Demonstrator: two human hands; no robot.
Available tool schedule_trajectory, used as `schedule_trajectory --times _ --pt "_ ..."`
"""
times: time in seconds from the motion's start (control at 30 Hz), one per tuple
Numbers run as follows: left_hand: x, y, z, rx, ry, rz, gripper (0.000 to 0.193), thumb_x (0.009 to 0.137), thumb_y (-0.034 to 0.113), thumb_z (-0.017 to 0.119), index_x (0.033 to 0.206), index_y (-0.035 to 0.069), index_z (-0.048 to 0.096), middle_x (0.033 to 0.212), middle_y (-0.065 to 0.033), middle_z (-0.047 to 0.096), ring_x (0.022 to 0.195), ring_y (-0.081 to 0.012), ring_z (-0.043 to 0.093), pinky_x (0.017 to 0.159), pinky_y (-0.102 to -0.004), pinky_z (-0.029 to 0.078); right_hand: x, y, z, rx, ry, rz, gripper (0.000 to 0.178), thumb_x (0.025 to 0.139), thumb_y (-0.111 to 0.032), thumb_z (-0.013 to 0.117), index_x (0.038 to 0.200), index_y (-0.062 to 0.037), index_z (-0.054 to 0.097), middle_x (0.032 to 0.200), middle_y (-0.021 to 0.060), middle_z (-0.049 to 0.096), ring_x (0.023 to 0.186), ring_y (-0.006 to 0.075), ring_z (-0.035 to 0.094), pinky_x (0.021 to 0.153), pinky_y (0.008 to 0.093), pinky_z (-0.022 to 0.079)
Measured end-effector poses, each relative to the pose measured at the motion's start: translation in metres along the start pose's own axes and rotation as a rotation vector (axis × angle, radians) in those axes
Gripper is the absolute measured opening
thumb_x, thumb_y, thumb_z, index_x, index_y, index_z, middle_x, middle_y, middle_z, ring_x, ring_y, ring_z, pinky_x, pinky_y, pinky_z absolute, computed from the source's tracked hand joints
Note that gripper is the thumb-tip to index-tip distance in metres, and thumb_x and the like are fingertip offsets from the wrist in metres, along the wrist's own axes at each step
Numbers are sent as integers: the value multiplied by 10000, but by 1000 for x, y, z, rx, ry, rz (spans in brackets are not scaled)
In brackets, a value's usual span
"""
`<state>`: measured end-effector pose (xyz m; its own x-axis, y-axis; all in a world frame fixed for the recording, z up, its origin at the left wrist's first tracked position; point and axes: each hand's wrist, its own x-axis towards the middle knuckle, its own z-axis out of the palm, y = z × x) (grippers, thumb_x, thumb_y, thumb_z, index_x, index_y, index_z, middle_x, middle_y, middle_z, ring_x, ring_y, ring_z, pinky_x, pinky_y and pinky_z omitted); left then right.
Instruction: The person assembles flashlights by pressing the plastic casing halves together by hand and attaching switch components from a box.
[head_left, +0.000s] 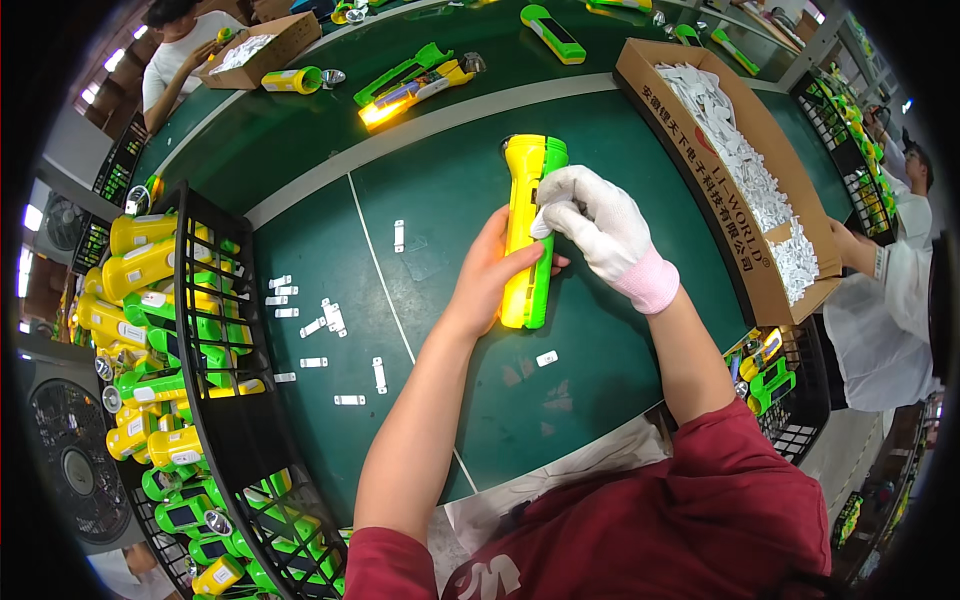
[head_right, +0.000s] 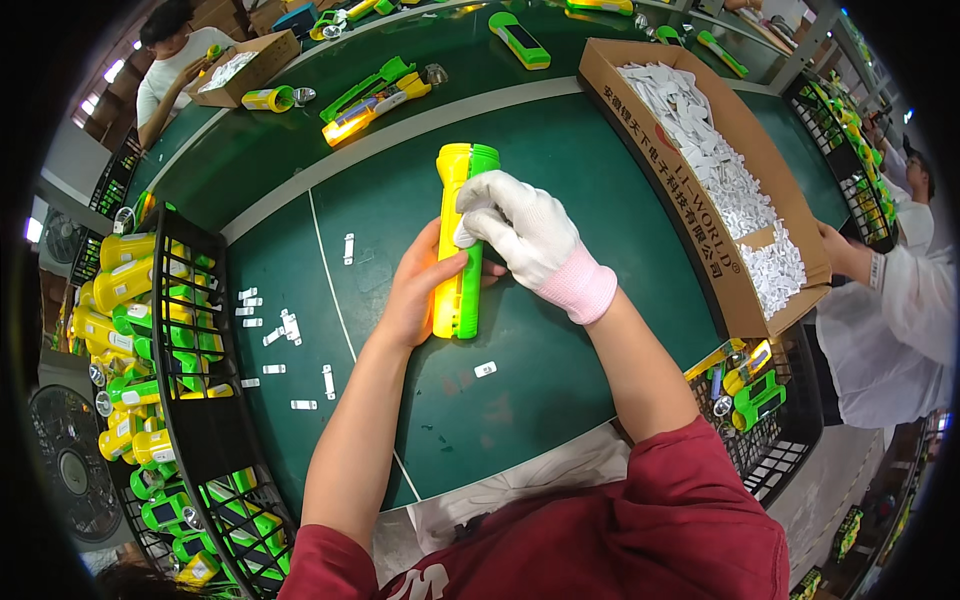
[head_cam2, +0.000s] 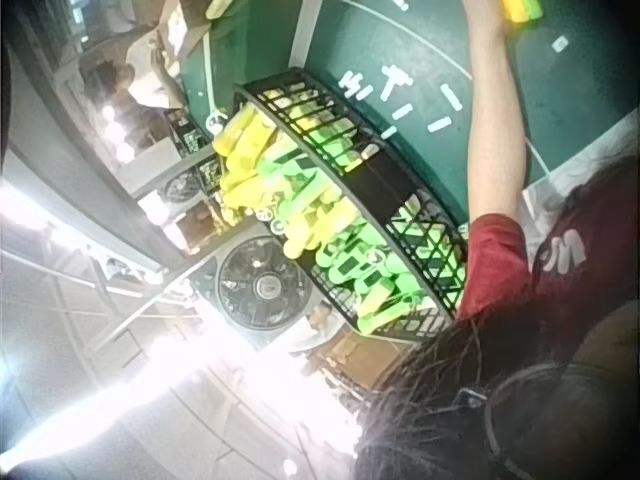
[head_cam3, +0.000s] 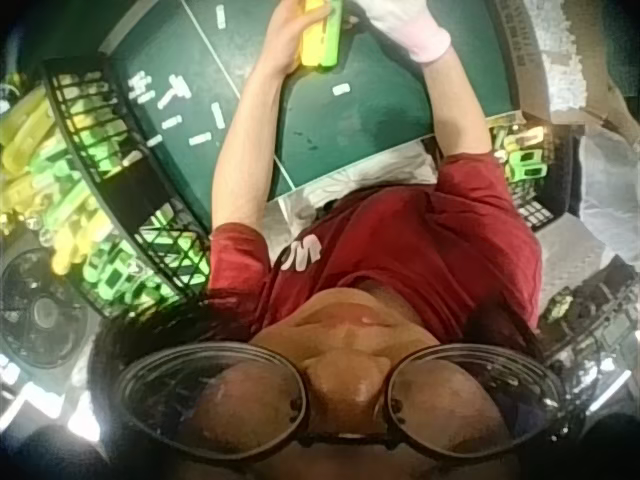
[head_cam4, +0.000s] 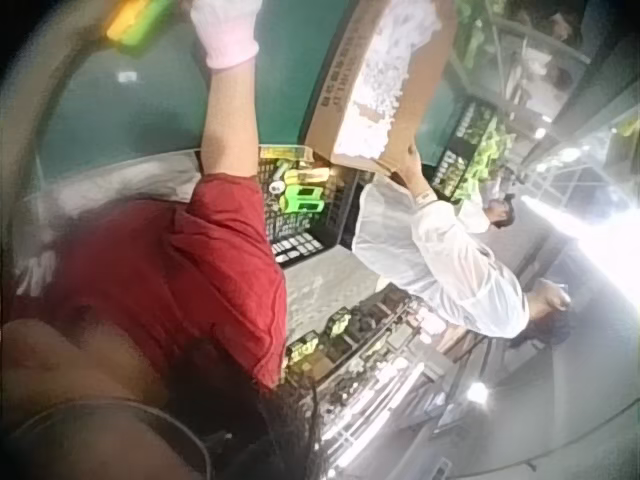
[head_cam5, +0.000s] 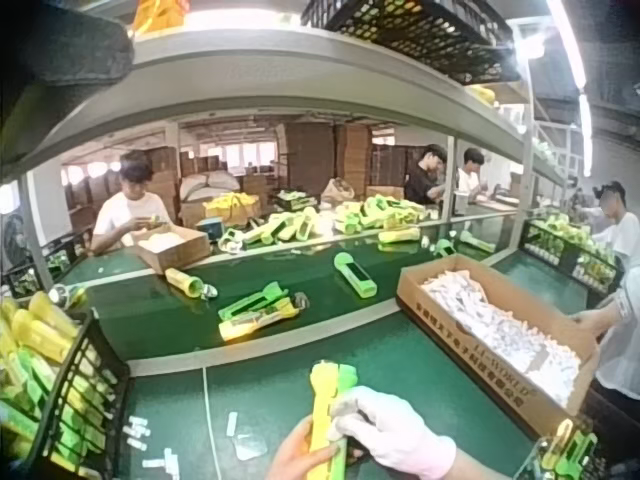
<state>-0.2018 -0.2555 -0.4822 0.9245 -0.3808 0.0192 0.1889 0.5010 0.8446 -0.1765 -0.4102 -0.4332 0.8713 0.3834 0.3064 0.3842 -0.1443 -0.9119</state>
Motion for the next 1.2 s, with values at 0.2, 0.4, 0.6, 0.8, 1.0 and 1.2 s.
schedule_trajectory --times 0.2,0.4,0.6,0.8,1.0,1.2 --pt "-2 2 2 -4 -8 -18 496 831 122 516 1278 18 328 1129 -145 513 972 -265 593 892 -376 470 2 -10 -5 -179 -60 -46 115 807 -81 491 901 -19 511 755 115 609 721 251 627 664 320 476" --pt "-2 1 2 -30 -14 -24 504 833 130 518 1284 17 324 1136 -152 517 980 -266 590 901 -377 464 6 -15 -7 -198 -125 -50 94 818 -75 478 891 -22 507 756 129 588 716 271 619 653 344 474" --pt "-2 1 2 -32 -29 -23 535 833 137 544 1297 24 302 1138 -143 510 970 -253 587 894 -370 461 6 -15 -8 -209 -143 -38 100 823 -72 472 901 -24 512 721 122 570 696 262 612 648 341 474" --pt "-2 -3 2 156 39 47 574 812 170 636 1260 59 294 1076 -78 495 952 -129 513 828 -276 427 5 -10 -5 -466 -69 -275 252 752 -88 578 1002 -75 547 939 120 551 747 258 596 652 346 475" --pt "-6 3 1 95 38 18 481 799 260 665 1102 75 340 931 -72 526 786 -130 546 677 -266 457 -1 -19 1 -364 88 -56 596 651 -188 687 1204 -97 485 1127 141 457 685 205 520 652 298 465" --pt "-2 3 0 208 -2 -138 467 799 359 604 1091 86 364 828 -95 532 560 -180 560 535 -282 473 1 -11 -7 28 223 224 326 764 -177 616 1004 40 580 701 41 574 658 65 511 631 222 428"
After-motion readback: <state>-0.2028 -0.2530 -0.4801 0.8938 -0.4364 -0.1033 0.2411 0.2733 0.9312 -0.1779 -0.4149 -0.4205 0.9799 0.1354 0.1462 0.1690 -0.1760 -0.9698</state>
